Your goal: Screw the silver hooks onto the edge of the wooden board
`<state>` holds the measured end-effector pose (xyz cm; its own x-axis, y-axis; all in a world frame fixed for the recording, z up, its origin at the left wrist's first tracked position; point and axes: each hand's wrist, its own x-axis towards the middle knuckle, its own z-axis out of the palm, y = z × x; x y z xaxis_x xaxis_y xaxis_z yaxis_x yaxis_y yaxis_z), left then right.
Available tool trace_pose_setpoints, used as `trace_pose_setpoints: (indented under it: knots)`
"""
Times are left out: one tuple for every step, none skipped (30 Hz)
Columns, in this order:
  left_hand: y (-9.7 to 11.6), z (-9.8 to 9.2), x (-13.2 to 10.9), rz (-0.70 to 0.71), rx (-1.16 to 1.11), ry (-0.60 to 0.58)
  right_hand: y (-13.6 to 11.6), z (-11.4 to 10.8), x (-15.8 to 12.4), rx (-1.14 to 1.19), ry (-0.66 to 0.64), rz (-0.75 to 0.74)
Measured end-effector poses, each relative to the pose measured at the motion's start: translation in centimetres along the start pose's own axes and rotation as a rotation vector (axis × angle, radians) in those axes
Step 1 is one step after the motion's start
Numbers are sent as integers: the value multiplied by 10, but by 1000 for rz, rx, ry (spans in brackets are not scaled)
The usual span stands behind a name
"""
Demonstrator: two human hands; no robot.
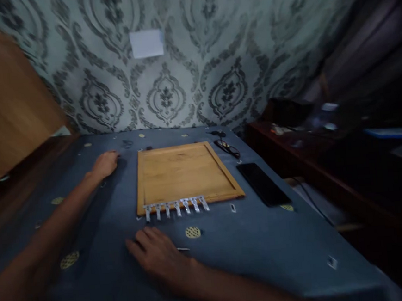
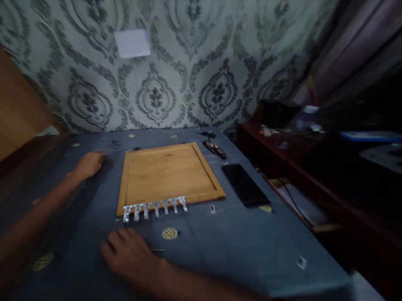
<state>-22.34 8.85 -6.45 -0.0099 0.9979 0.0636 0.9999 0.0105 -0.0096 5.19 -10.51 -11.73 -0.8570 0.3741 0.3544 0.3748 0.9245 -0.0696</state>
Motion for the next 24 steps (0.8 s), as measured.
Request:
trace_pose_setpoints:
  knots:
    - [-4,-2,4,-11,-9,18,1,4,-2,2,18,-13]
    - [-8,-5,7,-29,-17,38,2,8,-2,3,34,-10]
    - [-11,-8,10,-47,-27,58,2,12,-3,9,46,-34]
    - [-14,-10,12,-61,-38,78,3,16,-3,1,77,-34]
    - [-15,-12,14,-74,-50,97,3,19,-2,-11,110,-40]
    - [-15,-13,16,-80,-62,115,3,22,-2,-15,124,-45]
    - [-14,-14,18,-83,-74,133,4,24,-1,-19,133,-45]
    - [-12,-14,21,-81,-85,149,4,26,-1,-20,137,-45]
    - [-10,-13,24,-80,-94,163,5,28,0,-19,140,-43]
    - [-7,-11,28,-78,-99,174,6,30,0,-19,151,-39]
    - [-3,-9,32,-76,-102,180,7,31,0,-21,172,-36]
    - [0,-6,37,-74,-99,180,7,33,0,-22,200,-34]
    - [2,-4,41,-76,-93,175,7,35,0,-21,228,-30]
    - [4,-1,46,-77,-83,165,7,36,0,-17,253,-26]
    - [6,1,49,-80,-70,152,7,37,-1,-8,270,-20]
    - [7,3,52,-85,-56,138,7,38,-1,4,269,-13]
    - [7,5,54,-93,-42,125,6,38,-1,17,257,-7]
    - [7,6,55,-100,-29,114,6,38,-1,28,236,-1]
    - [6,7,56,-109,-18,104,5,37,-2,33,218,1]
    - [6,8,55,-116,-9,97,5,37,-2,34,204,2]
    - [6,9,55,-122,-4,92,4,36,-2,31,198,6]
    - [6,11,54,-126,-2,88,4,35,-2,25,200,15]
    - [6,11,53,-129,-2,87,3,34,-2,20,203,27]
    - [7,12,52,-131,-6,88,3,33,-2,19,204,39]
